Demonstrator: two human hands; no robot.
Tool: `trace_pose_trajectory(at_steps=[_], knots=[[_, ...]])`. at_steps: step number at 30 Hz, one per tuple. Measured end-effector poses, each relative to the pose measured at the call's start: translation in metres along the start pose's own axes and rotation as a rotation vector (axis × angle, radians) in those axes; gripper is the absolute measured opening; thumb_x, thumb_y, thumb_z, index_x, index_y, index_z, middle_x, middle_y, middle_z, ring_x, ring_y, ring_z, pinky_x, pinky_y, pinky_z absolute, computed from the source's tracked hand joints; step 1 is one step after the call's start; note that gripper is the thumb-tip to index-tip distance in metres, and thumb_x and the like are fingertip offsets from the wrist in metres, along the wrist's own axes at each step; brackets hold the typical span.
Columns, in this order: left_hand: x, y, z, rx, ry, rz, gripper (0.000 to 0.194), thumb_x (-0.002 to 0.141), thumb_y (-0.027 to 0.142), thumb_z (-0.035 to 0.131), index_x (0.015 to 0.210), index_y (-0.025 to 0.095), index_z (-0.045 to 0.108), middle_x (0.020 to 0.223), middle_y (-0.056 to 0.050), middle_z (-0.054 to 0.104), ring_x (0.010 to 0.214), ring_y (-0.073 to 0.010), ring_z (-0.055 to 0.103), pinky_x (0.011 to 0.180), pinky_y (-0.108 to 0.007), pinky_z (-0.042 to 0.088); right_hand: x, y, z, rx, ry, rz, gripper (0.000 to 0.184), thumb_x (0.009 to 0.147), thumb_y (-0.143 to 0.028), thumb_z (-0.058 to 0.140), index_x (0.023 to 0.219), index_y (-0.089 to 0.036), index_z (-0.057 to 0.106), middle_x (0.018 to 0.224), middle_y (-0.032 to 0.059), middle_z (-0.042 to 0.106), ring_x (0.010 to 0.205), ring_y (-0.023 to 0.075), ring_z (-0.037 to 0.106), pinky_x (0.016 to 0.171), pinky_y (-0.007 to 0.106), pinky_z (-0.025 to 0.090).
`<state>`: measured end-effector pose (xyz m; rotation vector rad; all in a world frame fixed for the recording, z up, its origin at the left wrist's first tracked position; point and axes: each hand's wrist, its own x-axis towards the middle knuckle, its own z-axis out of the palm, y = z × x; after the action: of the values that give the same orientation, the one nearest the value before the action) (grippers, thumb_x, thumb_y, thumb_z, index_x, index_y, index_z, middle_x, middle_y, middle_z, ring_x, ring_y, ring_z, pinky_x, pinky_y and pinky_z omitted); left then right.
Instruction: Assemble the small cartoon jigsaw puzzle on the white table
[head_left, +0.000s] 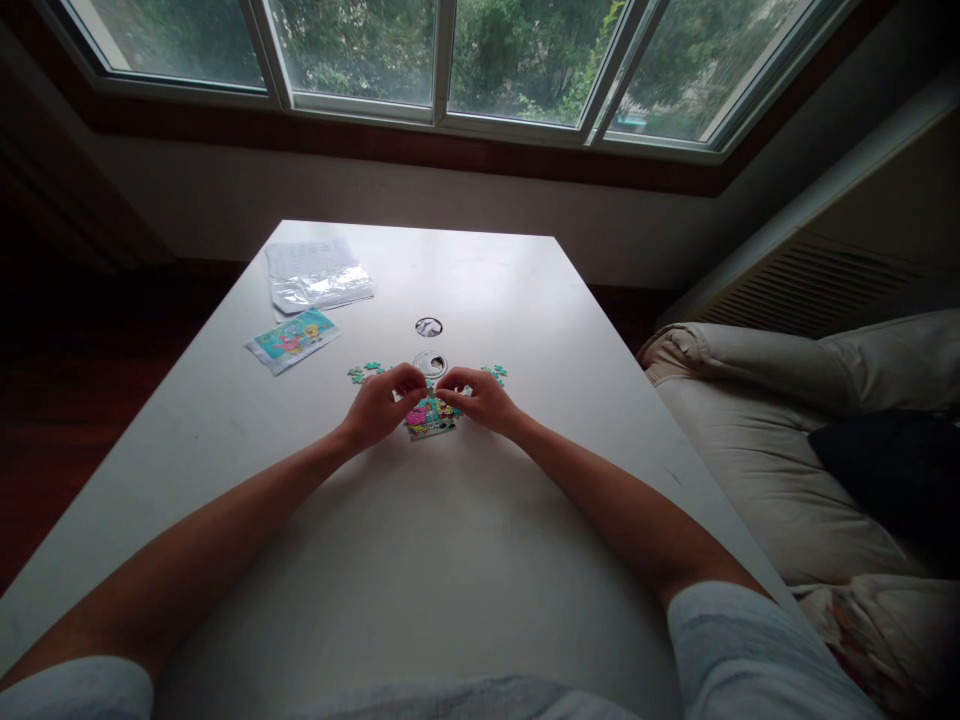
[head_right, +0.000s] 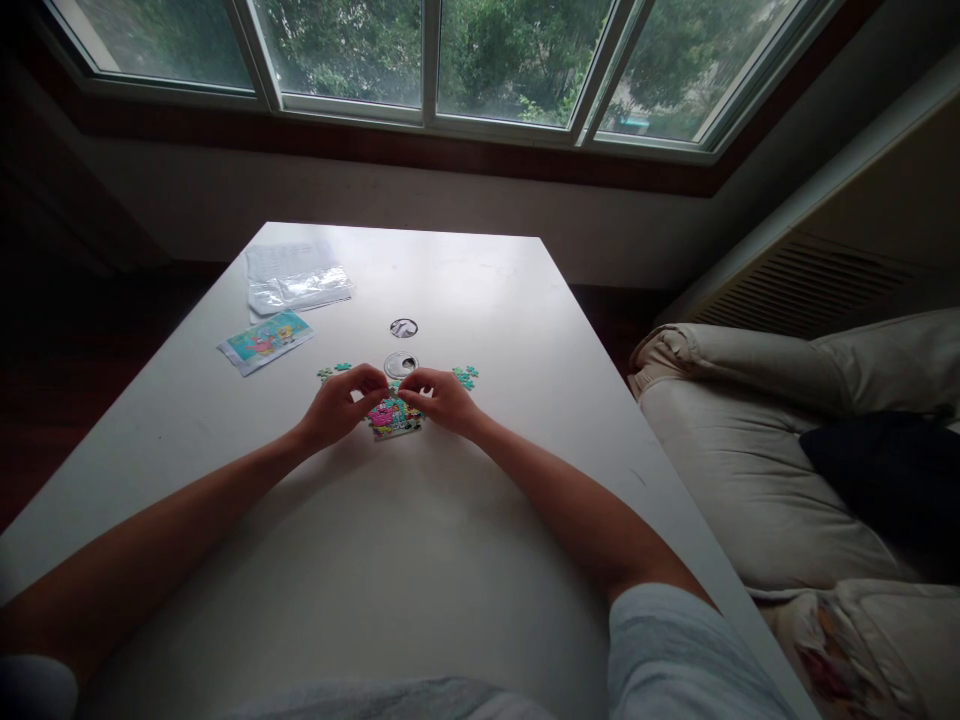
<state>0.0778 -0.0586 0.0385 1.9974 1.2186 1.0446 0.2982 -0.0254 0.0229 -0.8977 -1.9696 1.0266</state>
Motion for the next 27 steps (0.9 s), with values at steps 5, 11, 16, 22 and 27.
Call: trace_pose_trajectory(at_steps=[5, 11, 16, 22, 27], knots=[[0.0001, -0.0008, 0.0007, -0.034, -0.020, -0.016, 0.010, 0.091, 0.031, 0.064, 0.093, 0.022, 0.066, 0.082, -0.001, 0.072, 0.076, -0.0154, 0.066, 0.070, -0.028, 0.050, -0.0011, -0.0019, 0.0007, -0.010, 0.000, -0.004, 0.026, 0.090, -0.047, 0.068, 0.089, -0.021, 0.073, 0.081, 0.0011, 0.073, 0.074, 0.0145, 0.060, 0.072, 0.029, 0.045], [0.0002, -0.0034, 0.0010, -0.042, -0.031, -0.021, 0.012, 0.091, 0.033, 0.065, 0.094, 0.021, 0.067, 0.084, -0.001, 0.072, 0.076, -0.0153, 0.065, 0.070, -0.028, 0.051, -0.0012, -0.0017, 0.0011, 0.012, -0.008, 0.000, 0.026, 0.089, -0.047, 0.069, 0.089, -0.021, 0.073, 0.082, 0.0009, 0.073, 0.073, 0.0141, 0.061, 0.070, 0.028, 0.046], [0.0009, -0.0039, 0.0012, -0.074, -0.035, -0.034, 0.014, 0.091, 0.034, 0.065, 0.094, 0.020, 0.067, 0.084, -0.002, 0.072, 0.076, -0.0151, 0.064, 0.070, -0.028, 0.049, -0.0017, -0.0023, 0.0009, 0.014, -0.011, -0.012, 0.028, 0.089, -0.048, 0.069, 0.089, -0.020, 0.072, 0.079, 0.0011, 0.072, 0.070, 0.0133, 0.059, 0.067, 0.027, 0.046], [0.0016, -0.0048, 0.0017, -0.106, -0.042, -0.045, 0.015, 0.090, 0.034, 0.066, 0.095, 0.020, 0.067, 0.086, -0.002, 0.071, 0.078, -0.0147, 0.064, 0.071, -0.027, 0.049, -0.0020, 0.0005, 0.0014, 0.006, -0.011, -0.025, 0.029, 0.089, -0.048, 0.070, 0.088, -0.019, 0.072, 0.078, 0.0015, 0.072, 0.069, 0.0128, 0.058, 0.066, 0.026, 0.045], [0.0020, -0.0053, 0.0020, -0.111, -0.044, -0.047, 0.013, 0.089, 0.031, 0.067, 0.094, 0.020, 0.066, 0.084, -0.001, 0.070, 0.078, -0.0147, 0.064, 0.071, -0.027, 0.049, -0.0025, 0.0006, 0.0030, -0.005, -0.017, -0.020, 0.029, 0.090, -0.047, 0.070, 0.088, -0.019, 0.073, 0.078, 0.0011, 0.071, 0.068, 0.0126, 0.056, 0.065, 0.026, 0.044]])
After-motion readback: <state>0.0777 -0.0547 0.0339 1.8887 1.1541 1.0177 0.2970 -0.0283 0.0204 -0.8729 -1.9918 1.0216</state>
